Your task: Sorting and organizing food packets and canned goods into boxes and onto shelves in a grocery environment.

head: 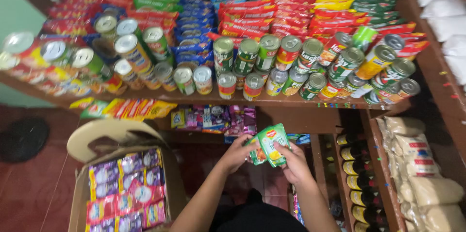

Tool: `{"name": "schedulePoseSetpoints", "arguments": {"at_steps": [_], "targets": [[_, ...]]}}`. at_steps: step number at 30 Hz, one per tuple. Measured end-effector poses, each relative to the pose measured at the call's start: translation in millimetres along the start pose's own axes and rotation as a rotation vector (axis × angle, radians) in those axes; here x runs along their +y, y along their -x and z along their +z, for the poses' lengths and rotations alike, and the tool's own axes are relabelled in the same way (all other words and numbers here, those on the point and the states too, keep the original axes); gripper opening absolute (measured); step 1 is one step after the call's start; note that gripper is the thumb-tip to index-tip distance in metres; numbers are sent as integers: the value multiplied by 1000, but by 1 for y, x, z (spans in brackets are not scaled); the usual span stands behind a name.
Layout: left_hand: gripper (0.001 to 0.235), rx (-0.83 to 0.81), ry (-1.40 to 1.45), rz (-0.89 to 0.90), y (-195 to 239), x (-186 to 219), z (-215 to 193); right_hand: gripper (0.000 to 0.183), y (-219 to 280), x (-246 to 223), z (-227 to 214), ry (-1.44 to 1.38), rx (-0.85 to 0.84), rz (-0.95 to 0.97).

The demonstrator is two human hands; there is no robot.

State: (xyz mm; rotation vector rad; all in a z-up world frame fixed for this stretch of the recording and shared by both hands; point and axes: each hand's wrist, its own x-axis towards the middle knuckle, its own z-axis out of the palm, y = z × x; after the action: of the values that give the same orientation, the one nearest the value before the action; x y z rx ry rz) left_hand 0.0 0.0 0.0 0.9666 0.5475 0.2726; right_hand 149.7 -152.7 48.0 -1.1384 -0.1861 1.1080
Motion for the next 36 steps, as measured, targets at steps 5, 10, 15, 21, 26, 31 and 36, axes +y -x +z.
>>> {"name": "schedulePoseSetpoints", "arguments": {"at_steps": [5,10,15,21,26,31,36], "targets": [[19,-160,-124,-87,3,26,-1,33,22,-4,14,-33,131,-35],[21,-355,-163,-223,6,47,0,35,54,-2,14,-31,271,-97],[19,-505,-17,-377,1,46,3,46,108,26,-22,-56,402,-243],[15,-771,-240,-469,0,7,31,53,197,75,-3,-264,528,-363],[19,-905,-354,-583,20,-35,59,48,235,100,29,-295,760,-479],[24,-1189,-564,-494,72,-39,87,33,251,169,29,-187,1197,-391],[31,-1281,-743,-554,112,-70,107,31,275,219,35,-403,1321,-633]]}}
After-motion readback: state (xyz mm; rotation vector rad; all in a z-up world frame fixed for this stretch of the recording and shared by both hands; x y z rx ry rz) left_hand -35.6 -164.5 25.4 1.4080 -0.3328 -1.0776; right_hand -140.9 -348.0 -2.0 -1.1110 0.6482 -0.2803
